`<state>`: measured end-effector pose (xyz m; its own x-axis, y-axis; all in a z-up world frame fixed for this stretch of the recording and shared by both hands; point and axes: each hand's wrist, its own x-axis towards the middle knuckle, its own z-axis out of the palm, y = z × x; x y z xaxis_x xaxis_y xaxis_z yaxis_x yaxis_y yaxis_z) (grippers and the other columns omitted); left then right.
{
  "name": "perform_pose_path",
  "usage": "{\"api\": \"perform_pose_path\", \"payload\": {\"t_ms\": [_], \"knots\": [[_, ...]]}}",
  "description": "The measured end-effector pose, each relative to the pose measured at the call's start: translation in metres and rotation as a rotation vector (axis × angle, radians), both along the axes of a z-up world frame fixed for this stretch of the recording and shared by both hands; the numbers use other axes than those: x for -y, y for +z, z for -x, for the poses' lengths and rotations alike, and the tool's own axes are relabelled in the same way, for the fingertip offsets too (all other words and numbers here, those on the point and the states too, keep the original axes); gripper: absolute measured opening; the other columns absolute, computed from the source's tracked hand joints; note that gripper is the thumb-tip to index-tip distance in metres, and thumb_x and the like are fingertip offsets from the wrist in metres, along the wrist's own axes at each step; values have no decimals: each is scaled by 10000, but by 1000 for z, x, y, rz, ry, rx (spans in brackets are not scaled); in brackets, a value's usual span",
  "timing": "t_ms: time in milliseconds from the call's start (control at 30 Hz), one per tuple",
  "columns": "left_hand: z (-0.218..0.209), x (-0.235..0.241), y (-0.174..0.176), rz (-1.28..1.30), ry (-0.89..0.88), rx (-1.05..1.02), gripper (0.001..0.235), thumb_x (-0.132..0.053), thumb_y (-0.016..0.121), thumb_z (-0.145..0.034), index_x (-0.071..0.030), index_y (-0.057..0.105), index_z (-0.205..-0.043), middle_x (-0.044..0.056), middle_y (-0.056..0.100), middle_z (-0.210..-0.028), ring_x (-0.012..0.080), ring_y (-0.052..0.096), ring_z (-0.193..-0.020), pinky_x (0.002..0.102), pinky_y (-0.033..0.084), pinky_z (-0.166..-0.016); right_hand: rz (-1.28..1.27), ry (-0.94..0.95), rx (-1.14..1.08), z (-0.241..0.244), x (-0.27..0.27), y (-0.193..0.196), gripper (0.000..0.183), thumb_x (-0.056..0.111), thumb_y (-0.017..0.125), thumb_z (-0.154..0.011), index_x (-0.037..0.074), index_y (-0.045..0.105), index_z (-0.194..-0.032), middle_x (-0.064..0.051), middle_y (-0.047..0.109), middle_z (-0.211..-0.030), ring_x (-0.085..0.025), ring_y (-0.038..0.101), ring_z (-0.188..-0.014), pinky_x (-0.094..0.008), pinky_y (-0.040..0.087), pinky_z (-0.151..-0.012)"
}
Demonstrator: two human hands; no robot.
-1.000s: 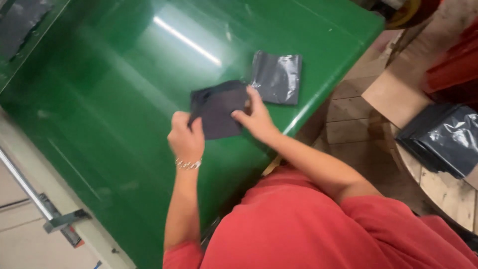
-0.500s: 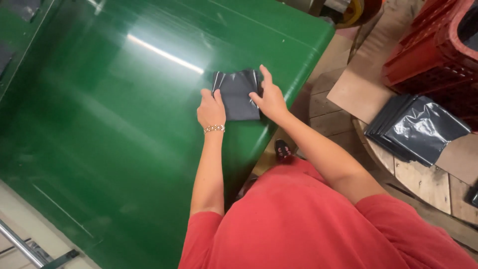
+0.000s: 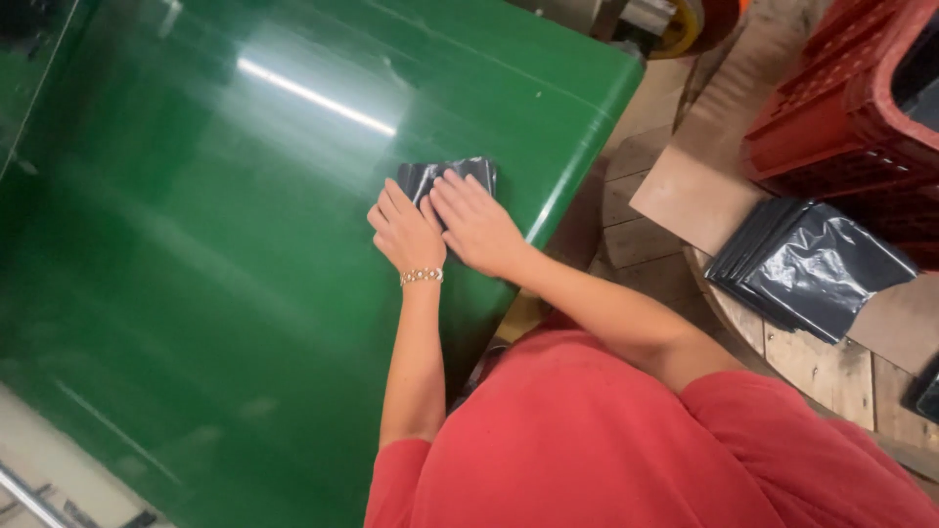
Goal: Picking up plastic bags from a conveyor belt, folding them into small squares, and placing them into a storage crate.
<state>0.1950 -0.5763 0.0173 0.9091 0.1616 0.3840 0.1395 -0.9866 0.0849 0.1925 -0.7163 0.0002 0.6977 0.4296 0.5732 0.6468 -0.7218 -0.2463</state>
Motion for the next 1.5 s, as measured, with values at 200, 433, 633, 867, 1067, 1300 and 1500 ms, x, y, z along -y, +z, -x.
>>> {"api": "perform_pose_path", "payload": {"t_ms": [200, 433, 633, 867, 1067, 1300, 1500], "knots": [[4, -2, 3, -177, -13, -87, 679, -486, 701, -876, -86, 490, -1383, 67, 579, -1118, 275, 568, -1034, 481, 602, -607, -71, 22, -9, -5, -26, -33, 628, 397, 284, -983, -64, 522, -1338, -264, 519, -1382, -430, 442, -1369, -537, 312, -1175], [-56, -94, -90, 278, -229, -76, 580, -401, 862, -841, -29, 627, -1219, 157, 623, -1012, 386, 632, -951, 527, 571, -701, 39, -69, -33, -2, -19, -25, 748, 436, 645, -850, -11, 451, -1417, -205, 451, -1490, -371, 408, -1436, -497, 313, -1218], [-22, -16, 53, 511, -786, -97, 302, -93, 745, -945, 12, 572, -1169, 205, 535, -1015, 465, 568, -1008, 488, 464, -855, -114, -81, -105, -26, 59, 44, 925, 785, 238, -934, 124, 249, -1582, -120, 381, -1573, -371, 366, -1486, -570, 353, -1197], [12, 117, 160, 554, -1168, -36, 457, -148, 867, -789, -44, 592, -1139, 123, 608, -1107, 362, 598, -1027, 485, 479, -903, -448, -62, -309, 78, 197, 110, 388, 390, 543, -1029, 262, 554, -1396, 6, 713, -1199, -252, 723, -983, -397, 570, -859], [21, 189, 138, 702, -1308, -134, 448, -228, 725, -929, 1, 555, -1274, 152, 583, -1217, 365, 565, -1140, 458, 433, -1014, -1088, -1017, -607, 225, 371, 29, 264, 268, 797, -922, 135, 665, -1109, -46, 609, -961, -183, 627, -840, -356, 508, -794], [41, 287, 56, 489, -1430, -767, 495, -331, 672, -925, -47, 531, -1305, 163, 596, -1224, 340, 608, -1170, 428, 487, -1008, -1354, -1168, -408, 261, 425, -6, 254, 122, 682, -989, 116, 624, -1236, -8, 670, -1030, -146, 649, -935, -331, 574, -863], [65, 346, 19, 405, -1322, -1026, 676, -476, 539, -976, 11, 394, -1422, 259, 469, -1394, 398, 520, -1304, 462, 459, -1080, -1260, -1207, -442, 248, 423, -10, 381, 114, 637, -1012, 37, 513, -1363, -161, 598, -1243, -238, 543, -1165, -456, 444, -1044]]}}
